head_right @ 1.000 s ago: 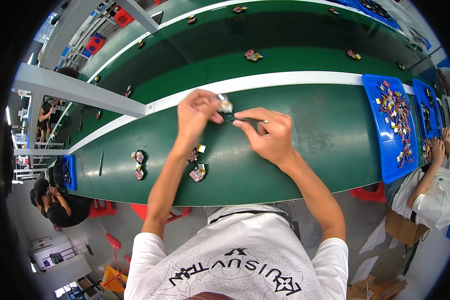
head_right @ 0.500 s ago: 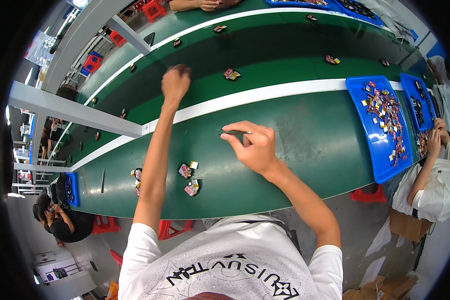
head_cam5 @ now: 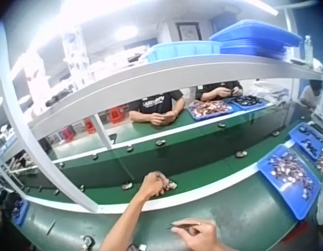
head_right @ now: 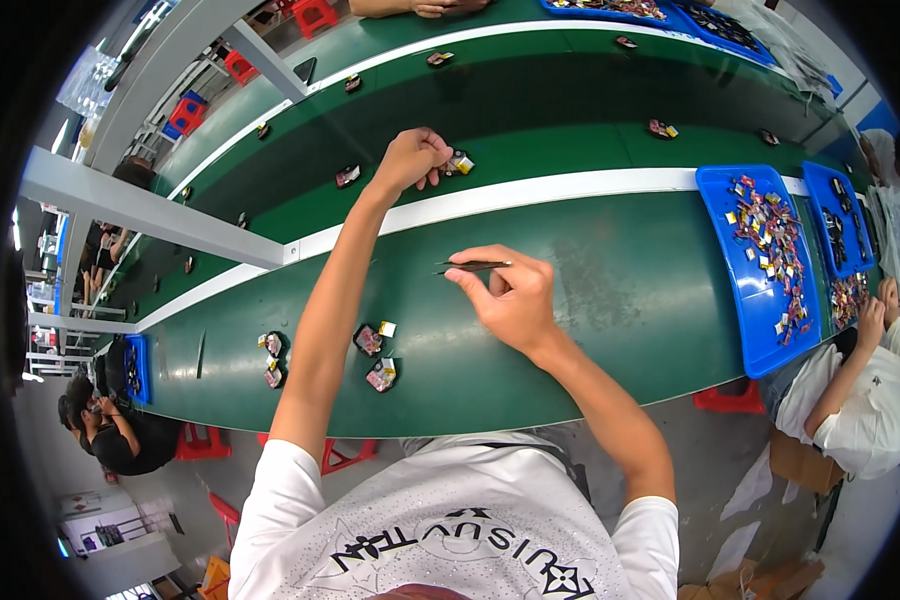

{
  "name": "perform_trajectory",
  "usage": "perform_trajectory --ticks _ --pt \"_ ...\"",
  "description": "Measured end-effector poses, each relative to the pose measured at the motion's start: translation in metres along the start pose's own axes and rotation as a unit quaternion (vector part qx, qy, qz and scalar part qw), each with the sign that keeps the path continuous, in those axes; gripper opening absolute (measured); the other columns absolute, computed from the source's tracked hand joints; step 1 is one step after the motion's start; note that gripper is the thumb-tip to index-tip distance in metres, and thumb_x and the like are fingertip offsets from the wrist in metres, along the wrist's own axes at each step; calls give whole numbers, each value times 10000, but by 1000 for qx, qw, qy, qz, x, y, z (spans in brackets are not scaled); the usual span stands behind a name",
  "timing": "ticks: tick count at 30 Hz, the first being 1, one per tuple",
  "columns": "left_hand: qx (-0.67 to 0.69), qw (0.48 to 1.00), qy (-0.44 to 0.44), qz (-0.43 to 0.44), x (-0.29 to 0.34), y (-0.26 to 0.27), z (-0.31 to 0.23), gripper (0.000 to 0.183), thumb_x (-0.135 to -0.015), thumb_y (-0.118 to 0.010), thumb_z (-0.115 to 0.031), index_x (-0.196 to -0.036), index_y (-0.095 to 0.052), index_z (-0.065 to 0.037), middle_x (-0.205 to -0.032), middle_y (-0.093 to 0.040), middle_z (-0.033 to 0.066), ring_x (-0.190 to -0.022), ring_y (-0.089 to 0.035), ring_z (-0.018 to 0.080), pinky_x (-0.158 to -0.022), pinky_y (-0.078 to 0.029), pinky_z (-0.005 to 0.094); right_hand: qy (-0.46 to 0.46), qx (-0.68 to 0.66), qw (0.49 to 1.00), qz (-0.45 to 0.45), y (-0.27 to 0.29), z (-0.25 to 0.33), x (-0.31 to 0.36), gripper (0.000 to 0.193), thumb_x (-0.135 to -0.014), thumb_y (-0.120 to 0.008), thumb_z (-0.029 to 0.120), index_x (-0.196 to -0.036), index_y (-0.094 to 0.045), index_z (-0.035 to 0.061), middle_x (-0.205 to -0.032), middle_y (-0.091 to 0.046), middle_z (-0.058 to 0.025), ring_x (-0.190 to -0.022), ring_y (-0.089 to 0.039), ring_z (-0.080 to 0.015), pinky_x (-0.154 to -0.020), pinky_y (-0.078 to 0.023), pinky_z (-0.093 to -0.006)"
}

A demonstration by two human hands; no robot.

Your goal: Assembling small electronic components using tweezers and a marking pen on a factory production line.

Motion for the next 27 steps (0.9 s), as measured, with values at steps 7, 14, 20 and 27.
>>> perform_trajectory --ticks 7,14,20,27 --pt "93 995 -2 -39 115 0 -7 166 -899 -713 -106 -998 -720 27 -706 -695 41 -505 -587 71 -413 -365 228 -119 -146 982 -15 6 4 -8 118 -850 -797 10 -939 -749 -50 -878 -738 -23 -525 -420 7 -479 -317 -182" --pt "209 975 51 -61 180 -21 -4 148 -892 -726 -75 -970 -720 51 -735 -716 78 -528 -627 91 -420 -437 229 -151 -155 976 -13 -3 0 -2 109 -849 -797 11 -944 -758 -24 -711 -638 30 -534 -390 15 -479 -280 -189" --pt "241 966 29 -88 187 -28 -1 156 -957 -670 -65 -1013 -665 80 -759 -690 94 -541 -624 106 -436 -464 231 -128 -82 988 14 -8 -2 2 99 -841 -807 32 -910 -757 -17 -612 -557 64 -491 -342 13 -459 -220 -210" --pt "260 957 3 -126 191 -35 -3 148 -954 -668 -57 -1003 -661 83 -736 -702 111 -536 -636 113 -444 -489 246 -120 -29 992 21 -7 -2 3 94 -853 -792 24 -922 -753 -26 -705 -647 34 -520 -398 11 -473 -273 -188"
Point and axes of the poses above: each hand's wrist, its own x-axis away from the middle knuckle, its own y-axis out of the back of the hand, z = x × y, the point moved 1 cm from there along -x, towards the middle knuckle
